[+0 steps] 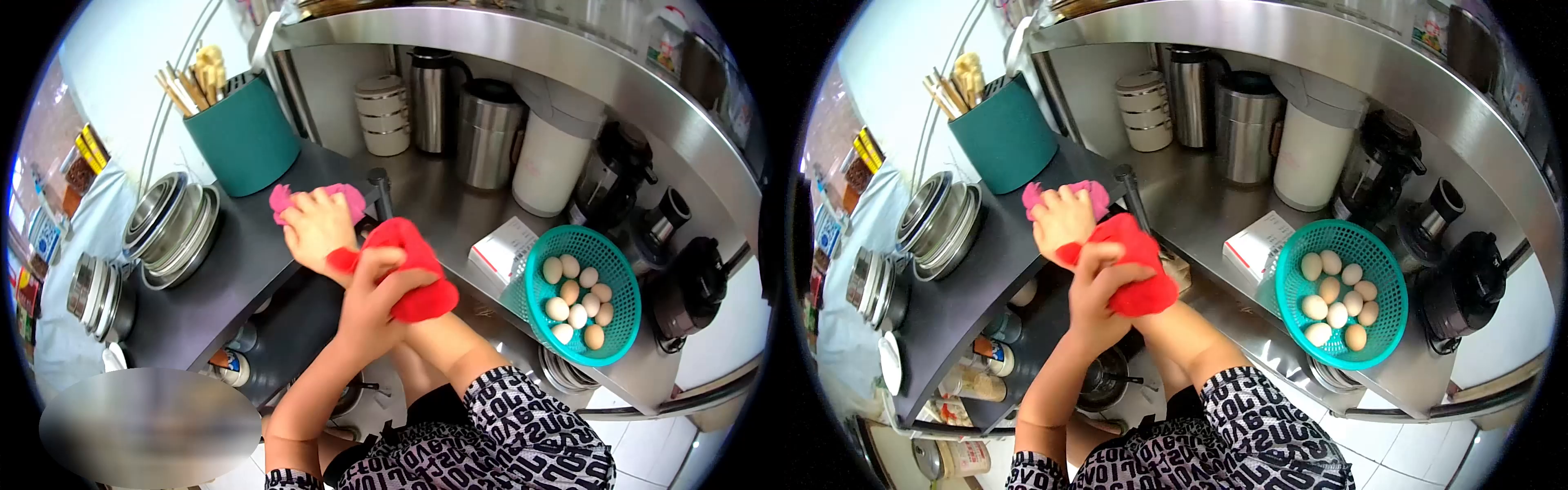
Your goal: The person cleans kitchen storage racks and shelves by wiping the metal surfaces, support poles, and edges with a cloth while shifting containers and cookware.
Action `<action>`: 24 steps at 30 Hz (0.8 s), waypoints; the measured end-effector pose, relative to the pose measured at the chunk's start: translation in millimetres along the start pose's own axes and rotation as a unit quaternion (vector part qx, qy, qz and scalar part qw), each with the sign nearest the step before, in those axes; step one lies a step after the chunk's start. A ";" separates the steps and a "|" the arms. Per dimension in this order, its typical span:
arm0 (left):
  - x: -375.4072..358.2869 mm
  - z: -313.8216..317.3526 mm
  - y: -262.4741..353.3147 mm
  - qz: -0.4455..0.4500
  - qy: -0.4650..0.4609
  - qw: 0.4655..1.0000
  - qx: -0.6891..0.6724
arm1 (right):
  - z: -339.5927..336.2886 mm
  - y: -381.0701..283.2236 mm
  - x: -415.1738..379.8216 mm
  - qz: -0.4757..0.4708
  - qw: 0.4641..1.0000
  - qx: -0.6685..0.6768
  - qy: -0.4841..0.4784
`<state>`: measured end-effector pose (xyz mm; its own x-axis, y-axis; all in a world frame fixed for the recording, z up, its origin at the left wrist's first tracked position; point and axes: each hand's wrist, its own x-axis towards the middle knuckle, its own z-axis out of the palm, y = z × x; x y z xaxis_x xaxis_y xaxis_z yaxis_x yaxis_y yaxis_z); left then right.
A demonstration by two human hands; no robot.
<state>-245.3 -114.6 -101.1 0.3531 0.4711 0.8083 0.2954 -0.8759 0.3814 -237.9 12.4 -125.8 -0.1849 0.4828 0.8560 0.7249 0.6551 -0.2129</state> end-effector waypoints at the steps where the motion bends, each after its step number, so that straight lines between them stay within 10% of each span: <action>1: 12.2 14.0 -0.3 0.008 -0.007 1.000 -0.015 | -0.9 1.2 0.2 -0.006 1.000 0.007 0.013; 9: 22.3 40.1 -3.8 -0.044 0.032 0.986 -0.160 | 5.9 9.6 6.1 0.037 0.997 0.027 -0.061; 14: -27.6 -25.0 8.0 -0.228 0.225 0.910 -0.264 | 8.0 32.0 30.0 0.044 0.982 0.010 -0.183; 21: -96.7 -95.2 8.7 -0.392 0.313 0.775 -0.384 | -48.3 3.5 19.9 -0.040 0.975 0.158 0.154; 24: -116.8 -108.2 13.0 -0.437 0.264 0.769 -0.384 | -81.6 -26.4 -50.6 -0.013 0.934 0.357 0.008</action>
<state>-378.8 -192.3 -142.0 -0.1519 0.9848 0.0840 -0.4687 -0.1466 0.8711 -193.6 -76.7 -125.1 -0.1813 0.4569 0.8709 0.0912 0.8895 -0.4477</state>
